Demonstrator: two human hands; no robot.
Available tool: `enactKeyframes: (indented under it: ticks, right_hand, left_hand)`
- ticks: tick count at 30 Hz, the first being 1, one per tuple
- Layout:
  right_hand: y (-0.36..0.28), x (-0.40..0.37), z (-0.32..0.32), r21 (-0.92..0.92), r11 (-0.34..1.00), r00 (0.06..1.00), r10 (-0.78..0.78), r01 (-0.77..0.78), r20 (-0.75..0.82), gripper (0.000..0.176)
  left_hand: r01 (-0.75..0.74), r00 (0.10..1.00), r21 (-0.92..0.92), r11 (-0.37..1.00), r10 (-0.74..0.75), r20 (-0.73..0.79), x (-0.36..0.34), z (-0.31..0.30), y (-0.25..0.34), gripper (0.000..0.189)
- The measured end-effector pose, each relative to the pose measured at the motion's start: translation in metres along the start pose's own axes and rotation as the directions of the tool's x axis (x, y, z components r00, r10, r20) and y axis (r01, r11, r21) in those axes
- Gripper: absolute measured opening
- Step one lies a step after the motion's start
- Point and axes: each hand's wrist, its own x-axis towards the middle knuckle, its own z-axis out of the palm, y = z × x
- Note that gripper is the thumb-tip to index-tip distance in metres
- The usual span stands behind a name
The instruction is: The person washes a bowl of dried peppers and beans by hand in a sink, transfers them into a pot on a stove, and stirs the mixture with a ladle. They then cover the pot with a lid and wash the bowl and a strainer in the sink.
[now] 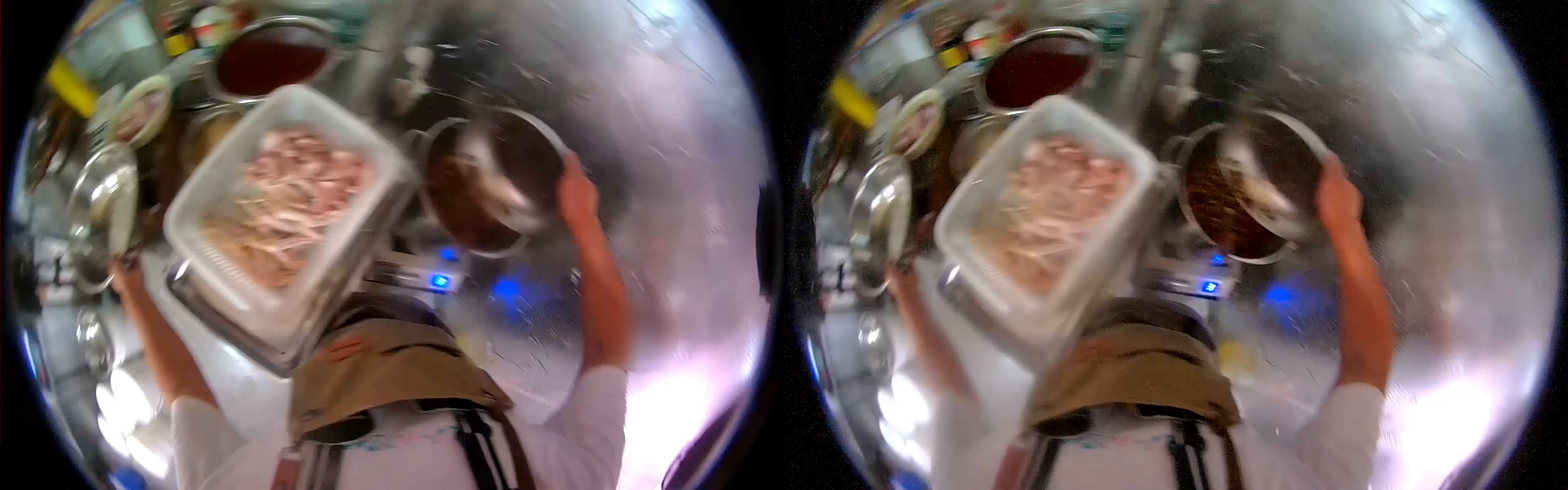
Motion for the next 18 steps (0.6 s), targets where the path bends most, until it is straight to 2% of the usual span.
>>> enactKeyframes:
  ticks: [1, 2, 3, 6, 8, 10, 12, 15, 18]
  right_hand:
    - [0.007, 0.002, 0.005, -0.001, 0.999, 0.999, -0.036, 0.036, -0.020, 0.040]
    - [0.013, 0.002, 0.013, -0.031, 0.998, 0.993, -0.064, 0.062, -0.101, 0.042]
    - [0.016, 0.003, 0.018, -0.049, 0.993, 0.977, -0.110, 0.103, -0.183, 0.045]
    - [0.014, 0.005, 0.011, -0.040, 0.996, 0.980, -0.090, 0.084, -0.180, 0.049]
    - [0.021, 0.007, 0.019, -0.041, 0.995, 0.973, -0.099, 0.092, -0.210, 0.049]
    - [0.022, 0.006, 0.021, -0.037, 0.997, 0.973, -0.077, 0.071, -0.216, 0.049]
    - [0.017, 0.005, 0.019, -0.026, 0.999, 0.979, -0.032, 0.027, -0.200, 0.048]
    - [0.019, 0.005, 0.025, -0.074, 0.993, 0.964, -0.106, 0.091, -0.242, 0.049]
    - [0.020, 0.005, 0.027, -0.066, 0.990, 0.951, -0.139, 0.125, -0.276, 0.049]
  left_hand:
    - [0.129, 0.988, -0.151, 0.980, -0.140, -0.065, -0.023, 0.037, 0.015, 0.030]
    - [0.170, 0.973, -0.164, 0.972, -0.193, -0.131, -0.042, 0.063, 0.020, 0.030]
    - [0.177, 0.962, -0.134, 0.975, -0.200, -0.185, -0.050, 0.073, 0.021, 0.029]
    - [0.165, 0.953, -0.006, 0.986, -0.161, -0.258, -0.061, 0.083, 0.030, 0.030]
    - [0.049, 0.999, 0.286, 0.957, -0.051, -0.001, -0.004, 0.016, 0.017, 0.031]
    - [-0.024, 0.992, 0.378, 0.926, -0.024, 0.122, 0.011, 0.001, 0.017, 0.030]
    - [0.000, 0.996, 0.307, 0.952, -0.028, 0.087, -0.017, 0.022, 0.020, 0.029]
    - [0.044, 0.999, 0.239, 0.970, -0.044, -0.004, -0.031, 0.031, 0.026, 0.028]
    - [0.164, 0.980, 0.049, 0.985, -0.157, -0.124, -0.055, 0.052, 0.034, 0.029]
